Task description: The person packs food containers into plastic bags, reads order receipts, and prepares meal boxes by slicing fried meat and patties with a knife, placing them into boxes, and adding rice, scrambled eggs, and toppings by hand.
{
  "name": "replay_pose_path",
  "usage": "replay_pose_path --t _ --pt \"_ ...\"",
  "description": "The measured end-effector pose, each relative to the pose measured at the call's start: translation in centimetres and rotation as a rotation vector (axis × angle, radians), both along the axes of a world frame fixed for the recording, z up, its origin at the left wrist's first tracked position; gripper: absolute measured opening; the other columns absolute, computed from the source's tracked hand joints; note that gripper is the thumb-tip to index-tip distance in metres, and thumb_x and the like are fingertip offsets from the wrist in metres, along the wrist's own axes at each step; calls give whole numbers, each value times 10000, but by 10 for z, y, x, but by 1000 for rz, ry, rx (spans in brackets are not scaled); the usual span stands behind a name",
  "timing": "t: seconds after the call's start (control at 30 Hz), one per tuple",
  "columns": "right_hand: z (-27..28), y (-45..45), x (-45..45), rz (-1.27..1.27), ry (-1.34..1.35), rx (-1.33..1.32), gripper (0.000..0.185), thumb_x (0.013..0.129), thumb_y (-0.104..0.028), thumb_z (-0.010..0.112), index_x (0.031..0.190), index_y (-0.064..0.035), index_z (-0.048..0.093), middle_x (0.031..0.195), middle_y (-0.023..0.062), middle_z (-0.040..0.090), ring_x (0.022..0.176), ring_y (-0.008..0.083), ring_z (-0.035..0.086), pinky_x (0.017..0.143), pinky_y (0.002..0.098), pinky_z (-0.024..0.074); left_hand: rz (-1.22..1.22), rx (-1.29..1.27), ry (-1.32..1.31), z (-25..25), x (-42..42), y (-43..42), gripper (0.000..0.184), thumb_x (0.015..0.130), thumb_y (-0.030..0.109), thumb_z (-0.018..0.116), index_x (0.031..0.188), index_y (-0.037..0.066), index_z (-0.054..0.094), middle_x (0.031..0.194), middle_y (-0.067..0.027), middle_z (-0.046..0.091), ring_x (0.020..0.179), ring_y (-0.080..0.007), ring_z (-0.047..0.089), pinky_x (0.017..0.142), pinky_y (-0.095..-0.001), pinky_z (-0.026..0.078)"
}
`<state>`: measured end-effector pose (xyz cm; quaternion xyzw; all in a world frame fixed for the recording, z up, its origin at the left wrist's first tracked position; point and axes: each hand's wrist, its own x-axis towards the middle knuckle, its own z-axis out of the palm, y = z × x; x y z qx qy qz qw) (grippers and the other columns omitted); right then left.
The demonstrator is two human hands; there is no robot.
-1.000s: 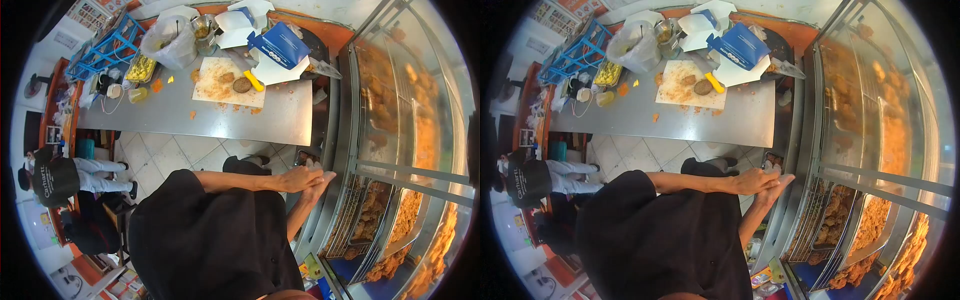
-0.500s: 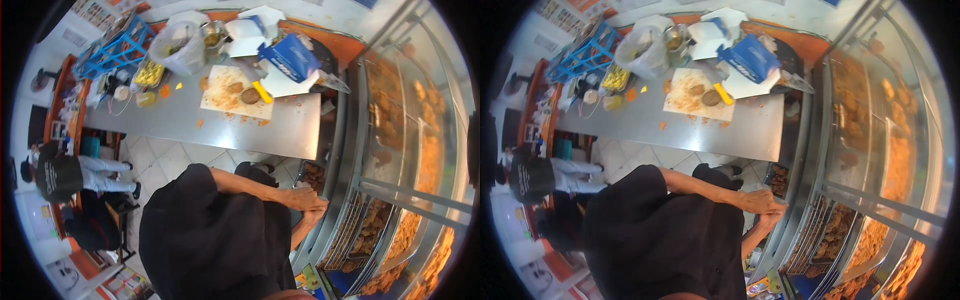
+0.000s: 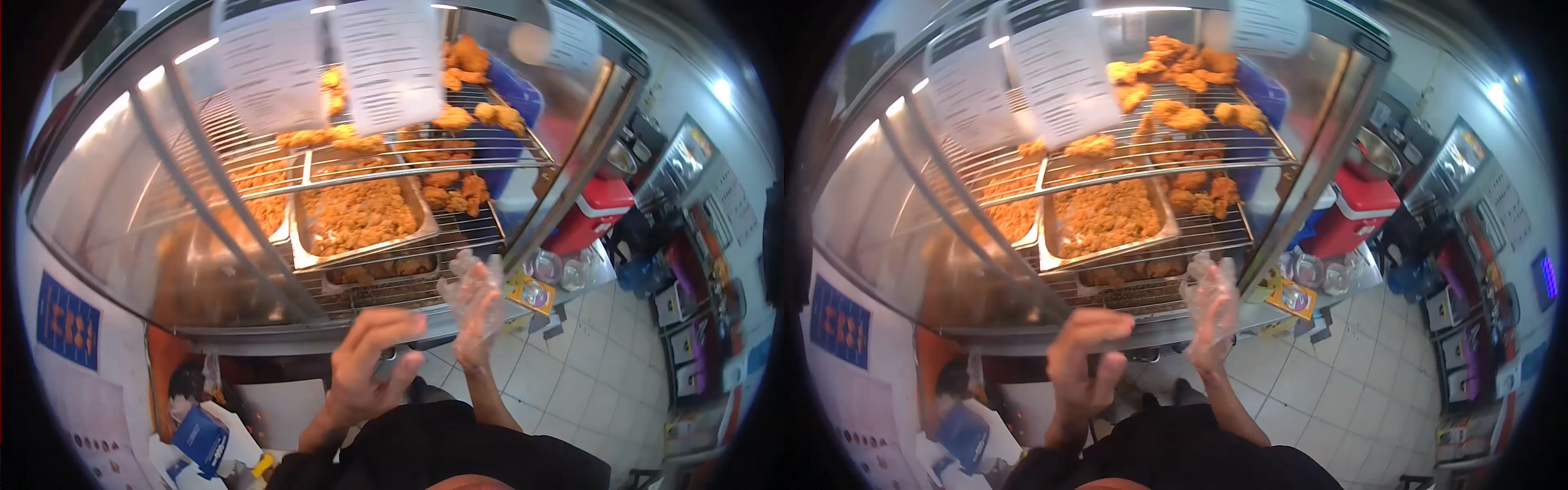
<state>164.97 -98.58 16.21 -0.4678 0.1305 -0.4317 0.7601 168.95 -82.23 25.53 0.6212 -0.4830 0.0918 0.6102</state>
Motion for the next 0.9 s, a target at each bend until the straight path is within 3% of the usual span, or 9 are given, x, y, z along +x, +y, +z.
replay_pose_path --t 0.1,0.13,0.27,0.37,0.43,0.5,0.6,0.7,0.9 --pt "-13 -36 -29 -157 -46 -190 679 967 -612 403 1330 -44 491 1266 67 531 1165 191 482 970 354 399 85 -209 -283 63 17 -67 309 857 7 650 1146 -62 565 1154 -193 605 1126 -338 579 955 -385 460" --pt "-15 -40 -35 -192 -58 -124 700 934 -652 434 1249 -35 532 1168 52 550 1082 168 495 899 345 406 139 -254 -396 78 24 -94 342 861 10 647 1176 -64 536 1178 -201 587 1195 -344 540 997 -395 428" --pt "-31 -60 -52 -159 -39 -160 720 934 -649 439 1252 -8 520 1178 85 557 1087 195 515 914 354 411 522 -569 -603 111 50 -183 558 857 58 690 1295 -5 351 1382 -205 393 1237 -261 454 954 -399 432" --pt "-28 -85 -55 -163 -56 -300 771 911 -665 472 1225 37 523 1153 118 579 1057 212 549 900 351 431 540 -797 -570 130 68 -218 545 847 46 717 1253 23 354 1127 -163 544 990 -176 560 811 -296 470" --pt "-17 -104 -60 -177 -59 -266 815 912 -672 460 1284 54 472 1144 113 576 1033 211 560 895 356 441 356 -857 -377 135 67 -226 500 867 58 706 1236 26 371 943 -138 634 808 -127 595 723 -221 470" --pt "16 -136 -59 -244 -288 -402 855 896 -693 448 1351 28 401 1165 142 561 1067 272 553 933 444 450 186 -822 -163 139 61 -224 444 884 69 696 1210 26 397 860 -150 689 729 -106 624 674 -189 479" --pt "96 -188 -56 -133 -680 -628 926 842 -755 446 1381 -6 373 1252 218 512 1191 400 505 995 603 429 68 -746 48 145 50 -213 341 904 93 683 1158 18 469 906 -245 708 796 -135 680 667 -192 504" --pt "147 -202 -57 -239 -736 -646 986 843 -795 369 1328 63 406 1304 279 481 1228 448 483 1023 625 392 83 -693 69 150 43 -205 400 897 110 697 1199 -8 463 918 -241 707 847 -160 692 717 -199 523" --pt "156 -220 -53 -9 -924 -770 1045 822 -823 355 1336 86 388 1316 292 471 1222 492 474 1023 665 371 45 -661 30 155 39 -203 463 886 120 708 1228 -54 448 964 -247 699 832 -169 696 701 -228 558"
